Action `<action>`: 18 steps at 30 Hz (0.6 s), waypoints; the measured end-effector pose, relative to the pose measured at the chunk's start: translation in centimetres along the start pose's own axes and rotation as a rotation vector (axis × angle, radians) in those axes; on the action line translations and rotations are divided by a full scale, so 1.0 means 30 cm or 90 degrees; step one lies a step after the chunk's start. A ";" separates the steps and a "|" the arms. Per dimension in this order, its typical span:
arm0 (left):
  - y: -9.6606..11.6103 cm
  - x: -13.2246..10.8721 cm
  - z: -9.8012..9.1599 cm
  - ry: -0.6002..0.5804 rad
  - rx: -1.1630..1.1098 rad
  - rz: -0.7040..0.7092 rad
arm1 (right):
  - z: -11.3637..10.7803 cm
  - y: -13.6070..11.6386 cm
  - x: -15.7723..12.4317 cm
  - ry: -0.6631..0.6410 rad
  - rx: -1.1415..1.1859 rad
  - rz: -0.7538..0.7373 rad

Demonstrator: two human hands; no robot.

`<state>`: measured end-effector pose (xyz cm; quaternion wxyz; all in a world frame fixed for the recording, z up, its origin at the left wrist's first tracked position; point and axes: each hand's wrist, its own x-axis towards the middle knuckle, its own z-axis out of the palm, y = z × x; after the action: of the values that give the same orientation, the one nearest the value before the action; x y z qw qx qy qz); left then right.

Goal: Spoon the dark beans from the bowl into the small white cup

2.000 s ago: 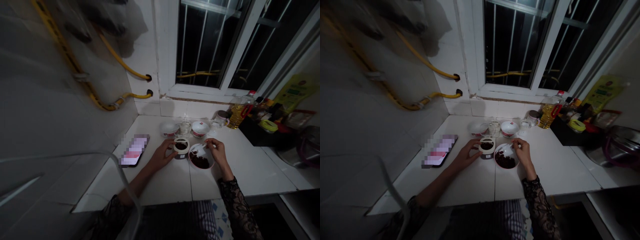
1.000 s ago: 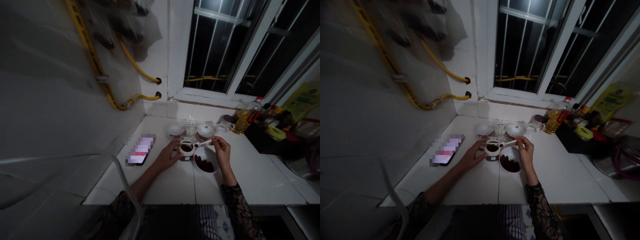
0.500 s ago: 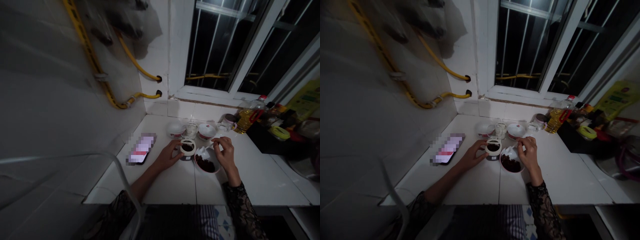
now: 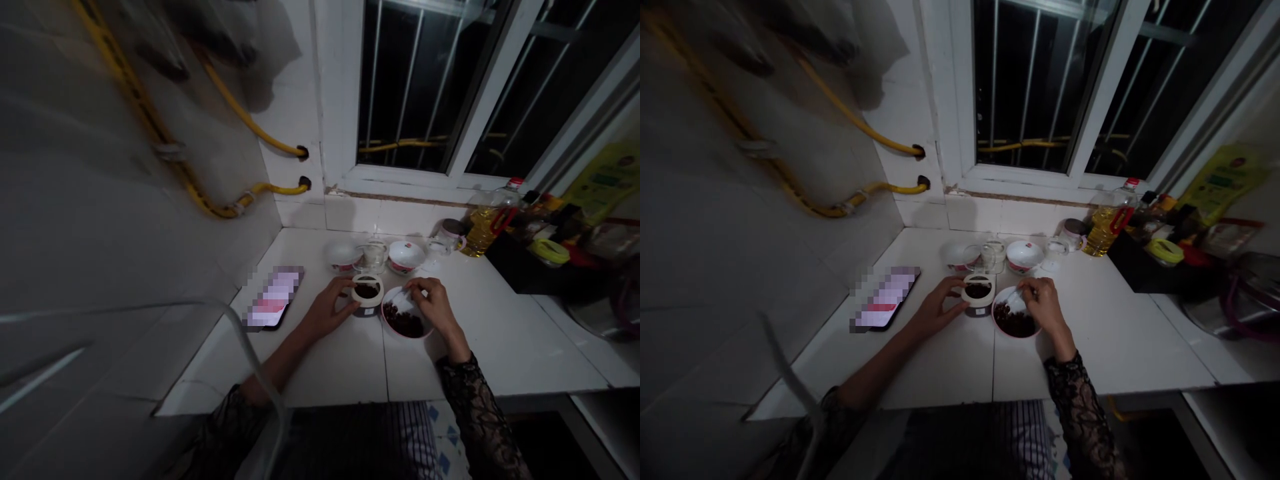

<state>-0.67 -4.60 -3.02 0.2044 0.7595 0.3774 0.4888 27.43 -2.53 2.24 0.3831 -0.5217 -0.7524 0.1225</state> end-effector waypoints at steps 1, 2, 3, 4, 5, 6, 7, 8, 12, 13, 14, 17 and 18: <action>0.000 0.000 0.000 -0.001 0.002 0.000 | -0.001 0.003 0.002 0.014 0.019 0.021; 0.000 -0.001 -0.001 -0.001 0.004 0.000 | -0.002 0.006 0.004 0.026 0.040 0.040; 0.001 -0.001 -0.001 -0.003 0.005 -0.001 | -0.004 0.008 0.006 0.035 0.064 0.056; 0.001 -0.001 -0.002 -0.003 0.005 -0.002 | -0.006 0.008 0.008 0.044 0.087 0.070; 0.002 0.000 -0.002 -0.002 0.005 -0.002 | -0.007 0.007 0.010 0.052 0.110 0.084; 0.003 0.000 -0.002 -0.002 0.005 -0.003 | -0.009 0.006 0.012 0.059 0.131 0.096; 0.003 0.000 -0.002 -0.003 0.006 -0.003 | -0.009 0.003 0.013 0.066 0.149 0.107; 0.004 0.001 -0.003 -0.004 0.006 -0.002 | -0.009 0.001 0.013 0.073 0.162 0.116; 0.006 0.002 -0.002 -0.004 0.006 0.001 | -0.005 -0.003 0.014 0.086 0.186 0.141; 0.006 0.002 -0.002 -0.002 0.006 0.000 | -0.003 -0.003 0.014 0.084 0.193 0.148; 0.005 0.002 -0.001 -0.001 0.006 -0.002 | -0.001 -0.002 0.014 0.081 0.204 0.157; 0.003 0.002 -0.001 -0.001 0.004 -0.005 | 0.003 0.002 0.017 0.072 0.239 0.178; 0.002 0.002 -0.001 -0.001 0.002 -0.005 | 0.004 0.004 0.019 0.071 0.252 0.183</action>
<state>-0.66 -4.59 -2.94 0.2054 0.7585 0.3811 0.4871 27.33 -1.96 2.33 0.4973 -0.5443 -0.6093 0.2919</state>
